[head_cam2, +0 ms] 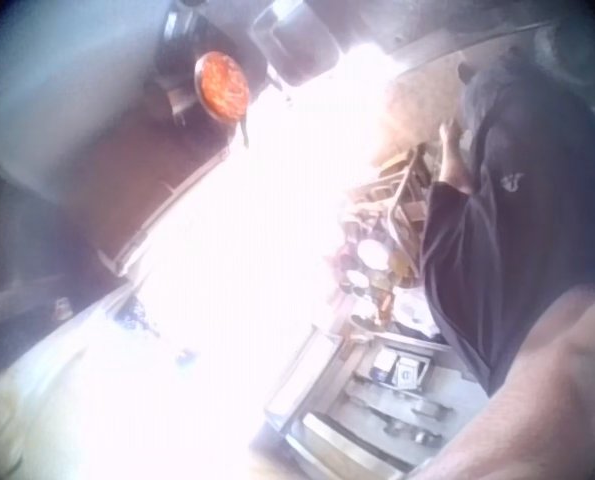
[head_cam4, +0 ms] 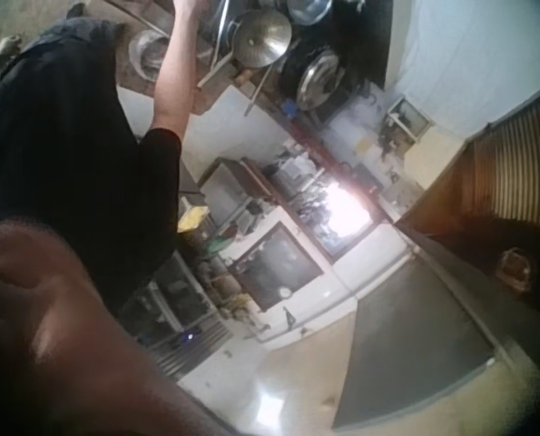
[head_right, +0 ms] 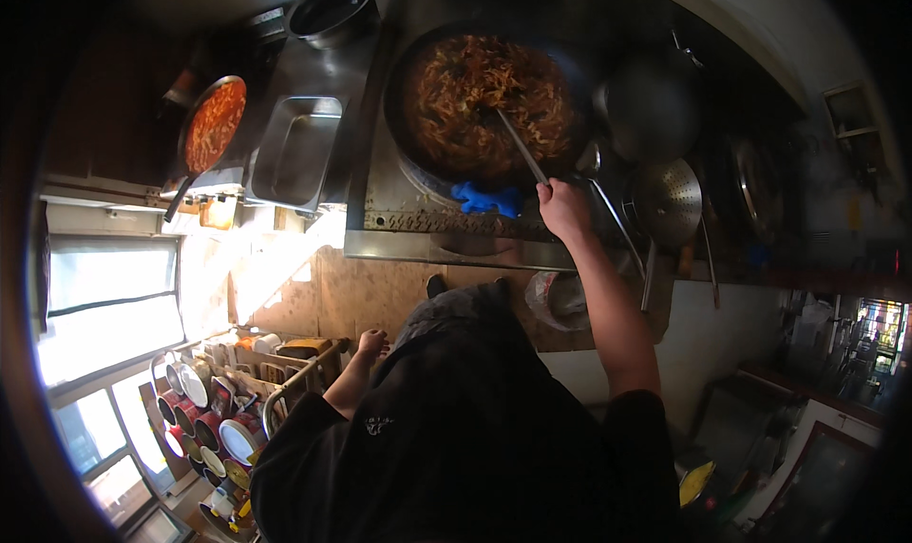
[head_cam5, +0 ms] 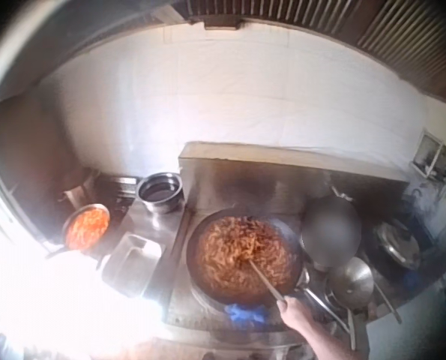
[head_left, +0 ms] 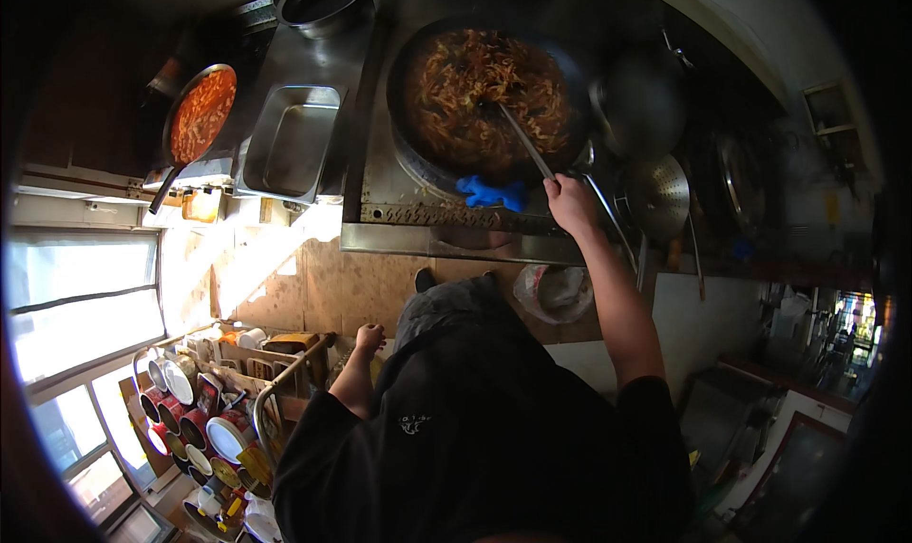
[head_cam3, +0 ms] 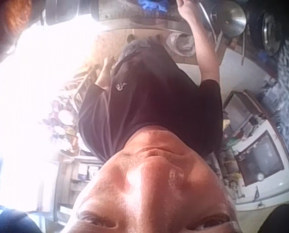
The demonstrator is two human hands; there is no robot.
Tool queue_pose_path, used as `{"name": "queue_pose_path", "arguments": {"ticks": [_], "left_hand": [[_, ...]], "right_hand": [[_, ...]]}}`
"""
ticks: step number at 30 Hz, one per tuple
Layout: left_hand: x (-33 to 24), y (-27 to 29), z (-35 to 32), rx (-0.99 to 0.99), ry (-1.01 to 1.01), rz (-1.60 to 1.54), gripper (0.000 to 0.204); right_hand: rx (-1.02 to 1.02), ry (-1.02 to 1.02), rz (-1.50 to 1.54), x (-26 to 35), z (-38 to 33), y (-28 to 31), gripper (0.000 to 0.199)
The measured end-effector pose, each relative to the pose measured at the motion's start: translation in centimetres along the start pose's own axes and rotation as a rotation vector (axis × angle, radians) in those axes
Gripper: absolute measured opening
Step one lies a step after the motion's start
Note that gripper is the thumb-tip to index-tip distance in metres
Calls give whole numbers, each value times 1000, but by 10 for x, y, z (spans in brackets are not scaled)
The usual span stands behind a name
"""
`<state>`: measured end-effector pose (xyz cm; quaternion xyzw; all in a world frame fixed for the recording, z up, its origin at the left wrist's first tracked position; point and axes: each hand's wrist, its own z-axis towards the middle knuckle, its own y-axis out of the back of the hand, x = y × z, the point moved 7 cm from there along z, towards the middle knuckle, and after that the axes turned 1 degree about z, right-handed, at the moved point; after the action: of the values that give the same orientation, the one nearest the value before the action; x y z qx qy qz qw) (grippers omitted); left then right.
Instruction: The person stirs a large wok of noodles and vegetables over a gas flame, adds a white liquid from a ladle, and transfers the cooked mixture into a metal tray. The person also briefly handles a separate pan of cabbage.
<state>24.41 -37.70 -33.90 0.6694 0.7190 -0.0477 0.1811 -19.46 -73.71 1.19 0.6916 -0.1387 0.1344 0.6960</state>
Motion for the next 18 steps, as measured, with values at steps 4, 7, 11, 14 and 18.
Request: {"name": "queue_pose_path", "arguments": {"ticks": [4,7,11,14,18], "left_hand": [[-17,-8,5,39,-90,-10,21],[-34,-20,10,55,-107,-48,21],[-63,-38,7,68,-180,-67,22],[-73,-43,4,63,-223,-48,23],[-59,-41,10,59,-213,-58,23]], "right_hand": [[36,44,140,-15,3,3,33],[208,-20,185,-24,1,27,32],[201,-28,123,-23,-4,97,28],[81,-4,-53,6,-27,136,26],[-302,286,-380,21,-45,140,28]]}}
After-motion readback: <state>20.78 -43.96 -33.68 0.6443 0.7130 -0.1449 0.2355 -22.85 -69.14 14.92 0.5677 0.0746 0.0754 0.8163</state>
